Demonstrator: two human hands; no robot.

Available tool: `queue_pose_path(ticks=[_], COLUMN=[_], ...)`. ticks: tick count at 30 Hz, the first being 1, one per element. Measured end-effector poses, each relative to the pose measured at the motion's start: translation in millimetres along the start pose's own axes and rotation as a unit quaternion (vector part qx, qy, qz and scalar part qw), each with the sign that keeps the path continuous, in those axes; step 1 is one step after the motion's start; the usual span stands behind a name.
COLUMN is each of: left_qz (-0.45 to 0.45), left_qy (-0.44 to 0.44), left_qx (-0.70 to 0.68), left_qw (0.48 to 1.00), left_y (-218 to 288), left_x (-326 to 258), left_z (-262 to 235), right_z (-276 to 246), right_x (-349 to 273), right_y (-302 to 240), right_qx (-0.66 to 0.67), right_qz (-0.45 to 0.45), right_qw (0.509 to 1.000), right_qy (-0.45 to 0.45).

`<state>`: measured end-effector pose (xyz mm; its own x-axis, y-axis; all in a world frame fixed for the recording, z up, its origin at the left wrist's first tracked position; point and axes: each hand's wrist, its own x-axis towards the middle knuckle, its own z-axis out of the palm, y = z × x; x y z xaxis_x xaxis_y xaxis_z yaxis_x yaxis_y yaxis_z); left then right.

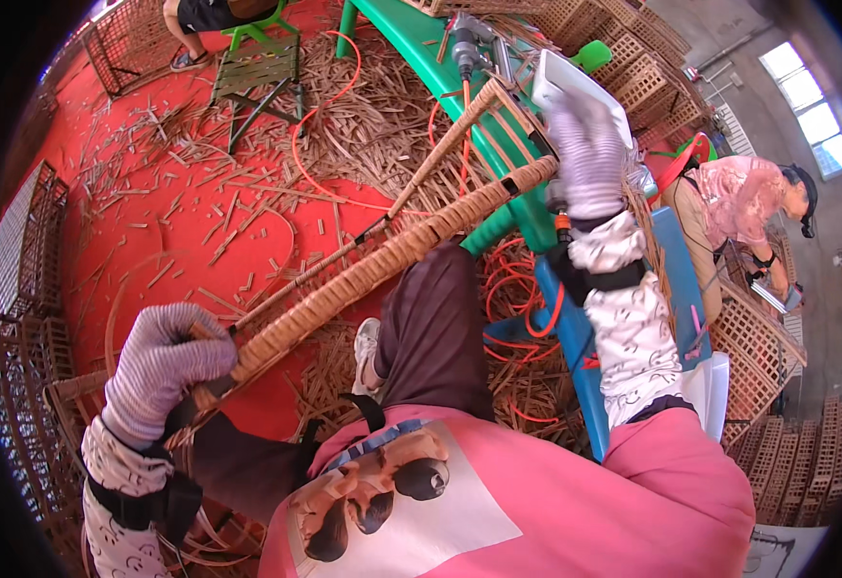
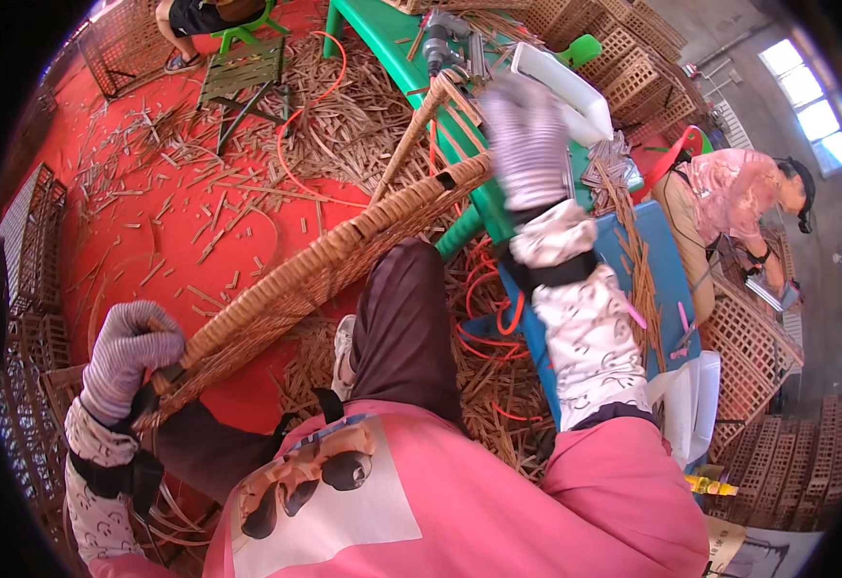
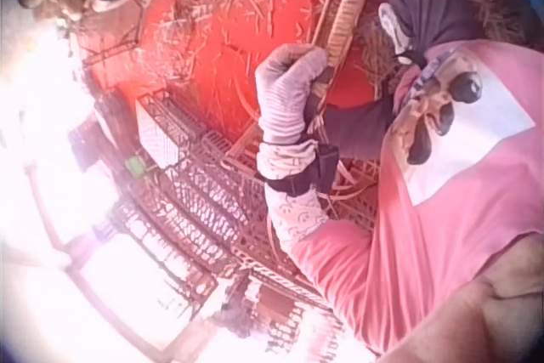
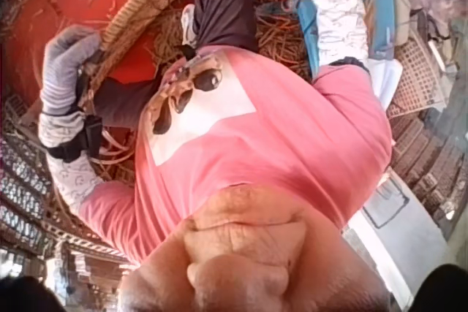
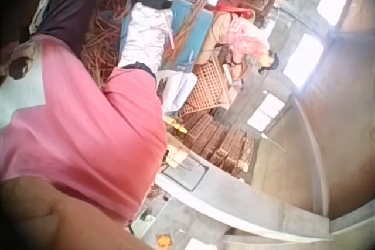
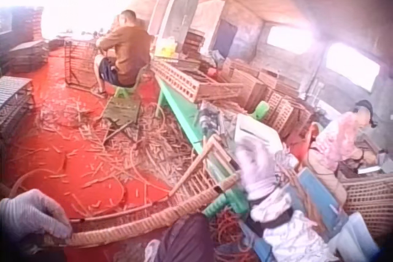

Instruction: Weaving rattan or plastic strips around a wooden chair frame and securing them with a pneumatic nail gun.

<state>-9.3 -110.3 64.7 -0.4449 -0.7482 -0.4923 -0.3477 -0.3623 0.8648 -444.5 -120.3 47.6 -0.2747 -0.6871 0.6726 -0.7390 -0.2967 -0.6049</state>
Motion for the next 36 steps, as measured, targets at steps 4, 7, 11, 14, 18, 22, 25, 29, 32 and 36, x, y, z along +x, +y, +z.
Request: queue_pose_path(ticks=[4,7,11,14,18,22,25,29,32,36], left_qz=[0.125,0.331,0.037,0.059,0.097,0.126,0.118,0.128,0.136,0.148], left_qy=[-0.015,-0.05,-0.007,-0.002,-0.006,0.005,0.026,0.033,0.041,0.039], left_qx=[0.103,0.21,-0.004,-0.029,-0.02,-0.001,0.027,0.052,0.08,0.072], left_qw=[0.987,0.919,0.999,0.998,0.995,0.992,0.992,0.99,0.987,0.986], left_y=[-10.7,-16.3,-19.8,-22.4,-22.8,-25.0,-26.1,-29.1,-32.0,-31.9], left_x=[5.6,0.9,-11.0,-14.2,-11.8,-6.1,-1.9,0.5,0.6,1.0], left_z=[-4.8,-2.0,11.0,15.5,13.6,11.8,9.6,8.4,8.8,8.1], right_z=[-50.4,-68.3,-68.5,-62.7,-99.0,-130.9,-114.2,-67.8,-41.1,-21.7], right_x=[16.3,-2.5,-12.7,12.7,35.3,21.6,5.9,-23.0,-30.5,-30.9], right_y=[144.8,187.5,186.1,165.0,88.0,-33.9,-118.8,-189.6,-215.6,-230.8], right_qx=[-0.397,-0.421,-0.126,-0.077,0.081,0.233,0.27,0.243,0.205,0.142], right_qz=[0.272,0.248,0.224,0.342,0.433,0.3,0.267,0.276,0.235,0.207], right_qw=[0.864,0.796,0.896,0.881,0.864,0.885,0.864,0.839,0.79,0.801], right_qy=[-0.147,-0.358,-0.362,-0.318,-0.242,-0.267,-0.329,-0.401,-0.528,-0.544])
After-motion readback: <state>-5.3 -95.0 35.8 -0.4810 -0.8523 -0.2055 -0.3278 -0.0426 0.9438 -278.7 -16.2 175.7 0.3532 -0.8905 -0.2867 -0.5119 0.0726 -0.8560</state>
